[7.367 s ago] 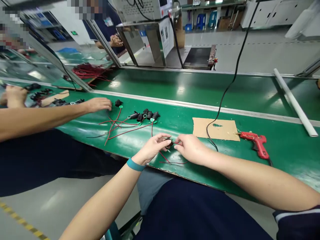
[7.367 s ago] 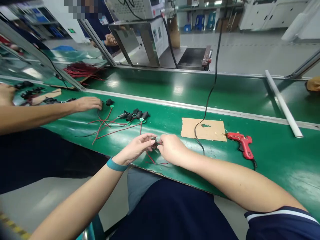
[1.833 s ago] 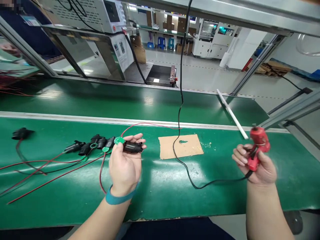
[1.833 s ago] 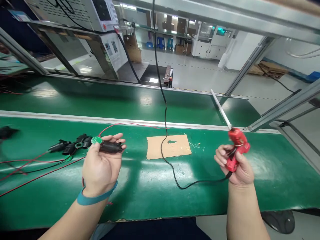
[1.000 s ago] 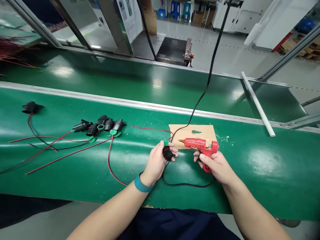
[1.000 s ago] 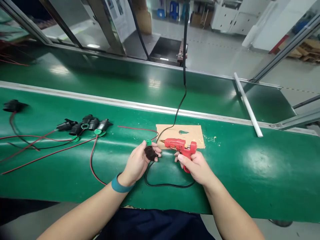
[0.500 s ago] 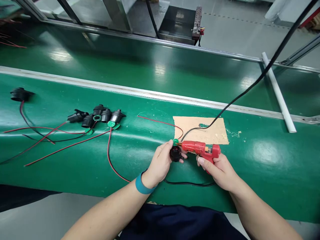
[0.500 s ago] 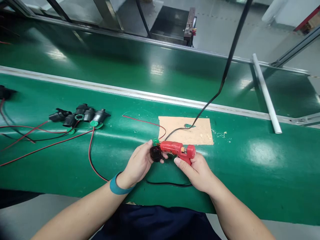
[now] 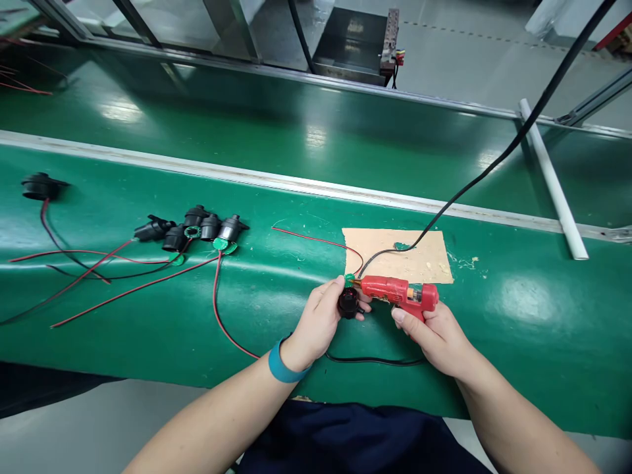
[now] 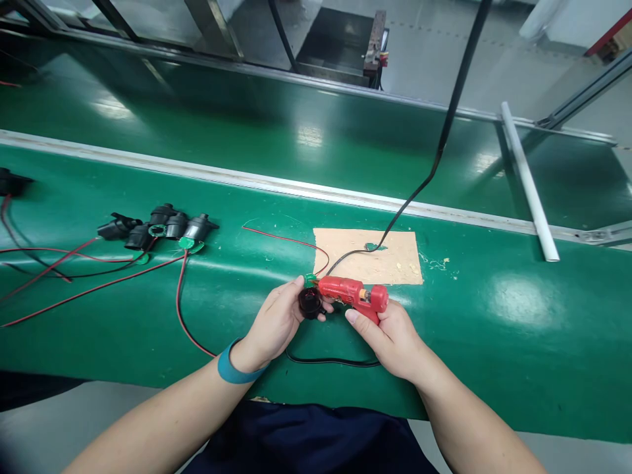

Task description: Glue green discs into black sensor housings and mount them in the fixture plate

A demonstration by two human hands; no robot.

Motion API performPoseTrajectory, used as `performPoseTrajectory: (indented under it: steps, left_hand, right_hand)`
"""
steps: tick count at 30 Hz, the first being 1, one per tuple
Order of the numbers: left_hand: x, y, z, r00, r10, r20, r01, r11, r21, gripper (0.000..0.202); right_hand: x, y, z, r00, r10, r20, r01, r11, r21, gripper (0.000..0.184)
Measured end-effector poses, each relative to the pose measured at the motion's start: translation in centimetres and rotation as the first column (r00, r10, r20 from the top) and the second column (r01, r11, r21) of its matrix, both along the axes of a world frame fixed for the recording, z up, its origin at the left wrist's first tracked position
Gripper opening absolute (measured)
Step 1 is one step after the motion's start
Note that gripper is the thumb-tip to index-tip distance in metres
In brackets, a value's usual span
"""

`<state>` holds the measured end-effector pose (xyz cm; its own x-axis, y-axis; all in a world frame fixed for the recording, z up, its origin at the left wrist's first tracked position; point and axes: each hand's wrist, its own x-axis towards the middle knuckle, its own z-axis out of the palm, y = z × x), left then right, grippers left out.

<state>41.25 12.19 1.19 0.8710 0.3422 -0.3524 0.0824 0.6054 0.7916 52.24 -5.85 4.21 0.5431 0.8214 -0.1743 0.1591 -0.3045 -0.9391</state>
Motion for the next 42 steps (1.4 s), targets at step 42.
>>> performPoseTrajectory:
  steps: [42]
  left_hand:
    - [-0.2,0.2,0.1,0.996,0.011,-0.085,-0.001,0.993,0.120,0.053]
  right_hand:
    - [0.6,-1.7,1.7,0.991,-0.123,-0.050,0.125,0.992,0.026,0.030]
